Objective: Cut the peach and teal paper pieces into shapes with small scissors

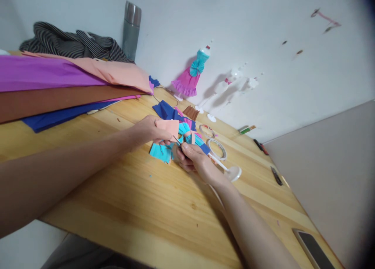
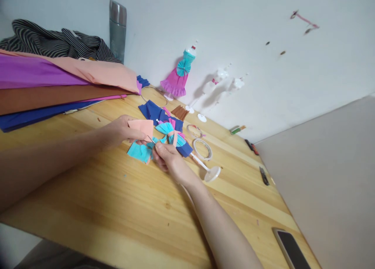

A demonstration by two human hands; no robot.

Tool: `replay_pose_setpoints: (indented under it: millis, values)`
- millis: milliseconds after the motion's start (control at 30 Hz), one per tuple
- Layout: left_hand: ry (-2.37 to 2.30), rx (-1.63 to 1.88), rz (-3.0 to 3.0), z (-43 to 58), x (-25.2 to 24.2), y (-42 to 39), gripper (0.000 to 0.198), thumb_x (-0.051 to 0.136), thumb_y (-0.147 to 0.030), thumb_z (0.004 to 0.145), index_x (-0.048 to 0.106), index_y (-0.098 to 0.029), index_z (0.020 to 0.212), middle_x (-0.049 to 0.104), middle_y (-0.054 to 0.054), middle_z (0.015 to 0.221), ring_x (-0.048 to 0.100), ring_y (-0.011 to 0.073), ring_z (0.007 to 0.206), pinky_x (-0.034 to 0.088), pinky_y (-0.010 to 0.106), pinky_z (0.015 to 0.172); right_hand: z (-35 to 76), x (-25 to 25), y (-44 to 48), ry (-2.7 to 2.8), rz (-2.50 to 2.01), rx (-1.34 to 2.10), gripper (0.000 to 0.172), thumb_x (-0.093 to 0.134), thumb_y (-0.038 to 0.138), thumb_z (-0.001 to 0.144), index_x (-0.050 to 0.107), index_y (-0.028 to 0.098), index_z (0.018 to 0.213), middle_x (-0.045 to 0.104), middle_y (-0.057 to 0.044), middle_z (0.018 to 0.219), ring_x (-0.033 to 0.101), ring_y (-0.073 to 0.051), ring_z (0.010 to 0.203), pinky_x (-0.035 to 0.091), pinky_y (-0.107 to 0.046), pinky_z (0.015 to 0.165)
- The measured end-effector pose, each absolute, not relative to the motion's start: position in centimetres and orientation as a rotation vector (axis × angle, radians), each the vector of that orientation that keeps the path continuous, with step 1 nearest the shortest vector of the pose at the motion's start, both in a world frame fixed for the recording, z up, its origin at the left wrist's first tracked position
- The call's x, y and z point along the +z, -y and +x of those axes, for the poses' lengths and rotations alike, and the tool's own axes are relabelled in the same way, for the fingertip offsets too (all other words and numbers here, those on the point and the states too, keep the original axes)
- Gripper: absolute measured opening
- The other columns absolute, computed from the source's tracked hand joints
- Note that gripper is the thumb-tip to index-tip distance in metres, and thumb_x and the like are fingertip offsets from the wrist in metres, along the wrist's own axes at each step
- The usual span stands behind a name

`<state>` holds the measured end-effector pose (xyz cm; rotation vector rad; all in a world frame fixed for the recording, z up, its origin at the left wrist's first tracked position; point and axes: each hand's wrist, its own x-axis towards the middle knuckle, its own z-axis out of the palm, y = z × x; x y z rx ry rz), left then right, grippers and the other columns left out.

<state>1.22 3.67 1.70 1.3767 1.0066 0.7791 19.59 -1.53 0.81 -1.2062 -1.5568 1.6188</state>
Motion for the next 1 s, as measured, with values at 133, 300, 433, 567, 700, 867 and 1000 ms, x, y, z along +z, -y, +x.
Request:
replay_pose_setpoints:
  millis: [133,300,433,567,700,867,1000]
  values:
    - [-1.008,0.773,1.349,1.23,1.54,-3.69,0.012,0.07,-0.014,0.066,0.065,-0.01,0.056,0.06,0.001,0.051,0.053,0.0102,0.053,0.04,0.022,0.053,19.5,0.76,1.54,1.524,-1.214,1.615,0.05,0.057,0.062,0.082,0.041,0.02,0.06,0.027,0.009,0.049,0.017,-0.007,0.042,0.008,-0.025,0.041]
    - [-0.983,0.794,1.302,1.26,1.58,-3.54,0.01,0.069,-0.013,0.067,0.066,-0.011,0.058,0.062,0.0,0.053,0.053,0.0092,0.053,0.042,0.021,0.055,19.24,0.76,1.55,1.491,-1.228,1.619,0.052,0.059,0.064,0.078,0.042,0.02,0.058,0.027,0.009,0.047,0.016,-0.007,0.041,0.007,-0.025,0.041]
    - [-0.98,0.792,1.298,1.24,1.55,-3.56,0.009,0.068,-0.012,0.067,0.067,-0.012,0.058,0.063,0.001,0.055,0.054,0.0094,0.055,0.043,0.021,0.055,19.17,0.66,1.52,1.467,-1.22,1.62,0.052,0.06,0.065,0.077,0.041,0.02,0.057,0.026,0.009,0.047,0.016,-0.006,0.041,0.007,-0.025,0.041]
    - [-0.964,0.782,1.306,1.11,1.47,-3.64,0.01,0.071,-0.016,0.067,0.068,-0.013,0.059,0.064,0.0,0.056,0.054,0.0088,0.054,0.043,0.02,0.055,19.26,0.5,1.5,1.462,-1.21,1.624,0.051,0.06,0.063,0.079,0.041,0.02,0.057,0.026,0.008,0.048,0.016,-0.006,0.041,0.007,-0.025,0.04]
    - [-0.969,0.78,1.294,1.09,1.54,-3.54,0.009,0.07,-0.015,0.068,0.068,-0.013,0.06,0.063,0.0,0.055,0.053,0.0083,0.053,0.042,0.02,0.054,19.35,0.45,1.5,1.463,-1.206,1.621,0.05,0.059,0.061,0.08,0.041,0.02,0.058,0.027,0.008,0.048,0.017,-0.006,0.041,0.007,-0.024,0.04]
    - [-0.971,0.804,1.283,1.23,1.6,-3.47,0.011,0.067,-0.01,0.069,0.066,-0.01,0.058,0.062,0.0,0.053,0.054,0.0088,0.054,0.042,0.02,0.054,19.31,0.54,1.56,1.477,-1.204,1.624,0.049,0.058,0.061,0.081,0.042,0.02,0.059,0.028,0.009,0.048,0.017,-0.006,0.041,0.007,-0.024,0.04]
    - [-0.976,0.796,1.296,1.22,1.55,-3.54,0.01,0.066,-0.009,0.07,0.066,-0.009,0.06,0.063,0.001,0.054,0.053,0.0084,0.054,0.042,0.02,0.054,19.2,0.57,1.56,1.466,-1.226,1.618,0.05,0.059,0.062,0.079,0.043,0.02,0.058,0.028,0.009,0.047,0.017,-0.006,0.04,0.007,-0.024,0.04]
